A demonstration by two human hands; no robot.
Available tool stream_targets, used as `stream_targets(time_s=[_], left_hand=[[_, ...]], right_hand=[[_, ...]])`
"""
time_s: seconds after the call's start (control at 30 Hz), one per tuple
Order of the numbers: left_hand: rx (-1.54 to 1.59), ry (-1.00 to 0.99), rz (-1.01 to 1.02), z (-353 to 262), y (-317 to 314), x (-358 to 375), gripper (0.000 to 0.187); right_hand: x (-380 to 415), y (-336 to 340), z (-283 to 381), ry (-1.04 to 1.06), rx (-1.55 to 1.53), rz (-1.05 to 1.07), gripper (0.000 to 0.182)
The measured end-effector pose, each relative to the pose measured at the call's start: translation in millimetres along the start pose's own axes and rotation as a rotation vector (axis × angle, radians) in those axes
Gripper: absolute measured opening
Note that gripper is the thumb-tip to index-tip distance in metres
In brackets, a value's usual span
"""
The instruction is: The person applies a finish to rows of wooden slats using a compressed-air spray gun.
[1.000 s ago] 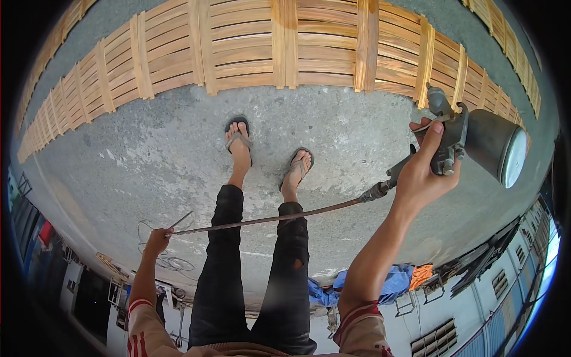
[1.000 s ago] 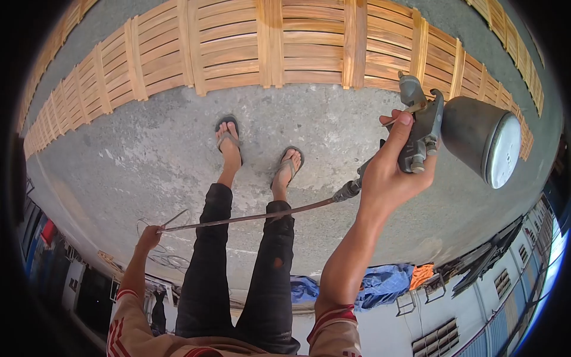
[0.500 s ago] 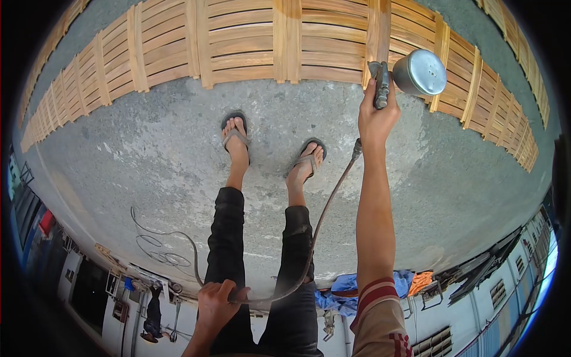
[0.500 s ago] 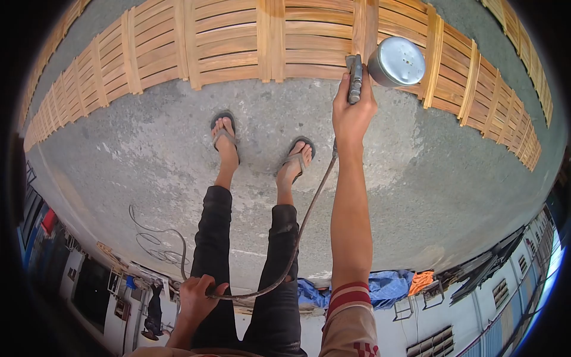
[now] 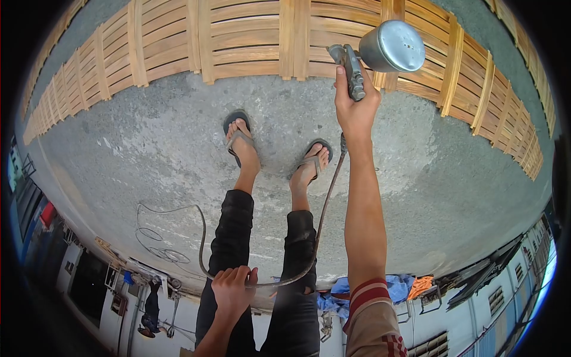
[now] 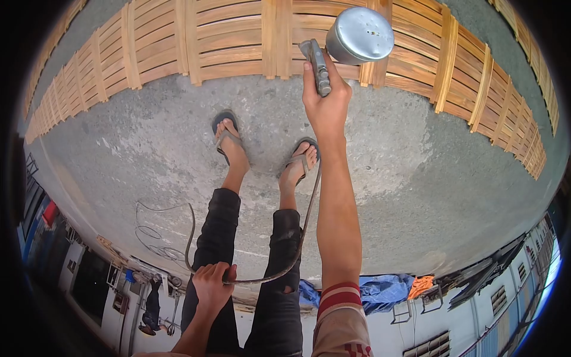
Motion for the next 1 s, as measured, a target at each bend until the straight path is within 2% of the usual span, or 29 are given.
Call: stream_targets(time_s=[0.17, 0.3, 0.4, 0.53, 0.63, 0.73, 0.77, 1.0], left_hand=[[-0.01, -0.012, 0.023, 4.5, -1.3, 1.4, 0.027], [-0.021, -0.019, 0.029, 2.3, -3.3, 1.1, 0.028], [-0.019, -0.023, 0.018, 1.8, -5.9, 2.5, 0.028], [-0.028, -0.035, 0.021, 0.1, -6.1, 2.0, 0.028], [-0.033, -0.052, 0.019, -0.8, -6.1, 1.8, 0.028], [-0.004, -0.032, 0.026, 1.7, -7.6, 5.6, 0.026], [0.011, -0.019, 0.03, 2.1, -8.4, 7.3, 0.025], [-0.042, -0.077, 0.002, 2.2, -8.6, 8.0, 0.026]], right_hand=[[0.1, 10.2, -15.0, 0.064, 0.107, -0.084, 0.039], [3.6, 31.2, -42.2, 0.029, 0.198, -0.183, 0.038], [10.4, 52.0, -52.6, -0.089, 0.233, -0.189, 0.04], [20.0, 63.6, -67.1, -0.001, 0.24, -0.234, 0.042], [30.9, 60.9, -64.8, 0.005, 0.174, -0.161, 0.039], [44.7, 49.8, -58.7, -0.19, -0.178, -0.043, 0.036], [49.3, 49.0, -53.3, -0.264, -0.278, 0.0, 0.045], [61.1, 60.1, -36.6, -0.09, 0.025, 0.1, 0.042]])
Point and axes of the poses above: each hand's wrist, its own x-axis away from the middle knuckle, its own y-axis out of the back of the hand, z = x × y, the point moved 2 cm from there along -x, towards the middle knuckle, and after that the axes turned 7 degrees about x, right-handed, at the moved point
